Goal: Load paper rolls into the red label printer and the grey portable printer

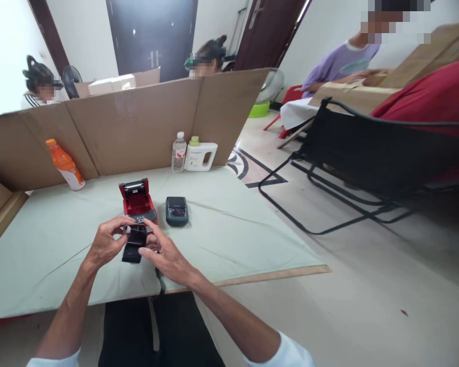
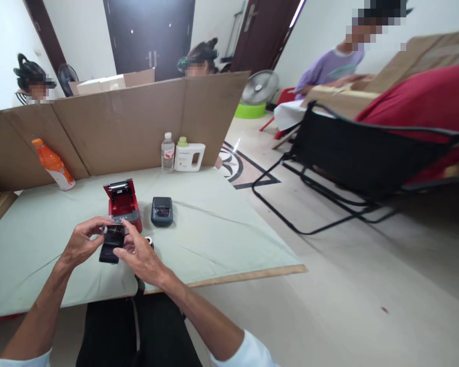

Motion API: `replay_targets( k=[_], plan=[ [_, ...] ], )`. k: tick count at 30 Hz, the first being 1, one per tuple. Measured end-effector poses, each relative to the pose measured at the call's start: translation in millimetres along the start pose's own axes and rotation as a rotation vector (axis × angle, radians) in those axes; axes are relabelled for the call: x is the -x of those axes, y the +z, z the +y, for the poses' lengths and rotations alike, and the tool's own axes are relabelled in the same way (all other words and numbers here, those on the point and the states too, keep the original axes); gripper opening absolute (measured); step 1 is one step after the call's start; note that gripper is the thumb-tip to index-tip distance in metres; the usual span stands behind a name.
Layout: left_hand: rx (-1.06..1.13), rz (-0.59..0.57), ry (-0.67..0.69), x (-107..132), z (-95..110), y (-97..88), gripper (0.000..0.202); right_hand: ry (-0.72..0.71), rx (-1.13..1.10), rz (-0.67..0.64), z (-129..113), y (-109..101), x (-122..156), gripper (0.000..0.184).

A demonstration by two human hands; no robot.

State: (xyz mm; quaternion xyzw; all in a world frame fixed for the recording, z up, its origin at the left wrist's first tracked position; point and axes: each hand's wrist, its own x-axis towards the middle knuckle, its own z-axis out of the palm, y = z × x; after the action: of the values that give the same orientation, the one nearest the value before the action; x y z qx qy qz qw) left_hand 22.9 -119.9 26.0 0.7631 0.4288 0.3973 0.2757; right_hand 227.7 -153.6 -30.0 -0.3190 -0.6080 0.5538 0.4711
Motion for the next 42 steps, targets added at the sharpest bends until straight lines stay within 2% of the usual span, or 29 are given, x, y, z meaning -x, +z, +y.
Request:
replay_targets(
  k=[2, 4, 7, 9, 13, 17, 22, 27, 42],
  plan=[
    [0.005, 0.030, 0.015, -11.4, -8.6, -1.2, 0.022, 0.011, -0.165, 0.036, 4.3, 4.1, -9.6, 0.073],
    [-0.004, 0.056, 0.025, -25.4, -21.1, -2.2, 0.022, 0.022, -0.238, 0.088, 8.3, 3.6, -21.5, 0.061],
    [-0.052, 0.091, 0.047, -50.1, -43.8, -0.7, 0.023, 0.045, -0.178, 0.134, 11.4, -4.7, -42.1, 0.039],
    [-0.108, 0.118, 0.052, -66.3, -58.8, 2.8, 0.025, 0.080, -0.097, 0.148, 10.9, -12.7, -55.6, 0.032],
    [-0.289, 0.134, 0.024, -88.4, -81.5, 13.2, 0.030, 0.101, 0.037, 0.182, 8.3, -26.1, -76.5, 0.028],
    [-0.448, 0.100, -0.056, -93.9, -93.3, 21.2, 0.030, 0.145, 0.061, 0.164, 13.3, -31.8, -85.2, 0.028],
    [-0.557, 0.059, -0.137, -94.4, -98.5, 22.8, 0.034, 0.212, 0.026, 0.146, 25.4, -32.3, -85.1, 0.027],
    [-0.614, 0.027, -0.199, -98.6, -96.6, 23.3, 0.037, 0.219, 0.025, 0.127, 26.9, -32.8, -84.2, 0.026],
    [-0.616, -0.039, -0.228, -109.8, -87.6, 25.3, 0.038, 0.215, 0.110, 0.115, 26.1, -33.3, -84.7, 0.029]
  ],
)
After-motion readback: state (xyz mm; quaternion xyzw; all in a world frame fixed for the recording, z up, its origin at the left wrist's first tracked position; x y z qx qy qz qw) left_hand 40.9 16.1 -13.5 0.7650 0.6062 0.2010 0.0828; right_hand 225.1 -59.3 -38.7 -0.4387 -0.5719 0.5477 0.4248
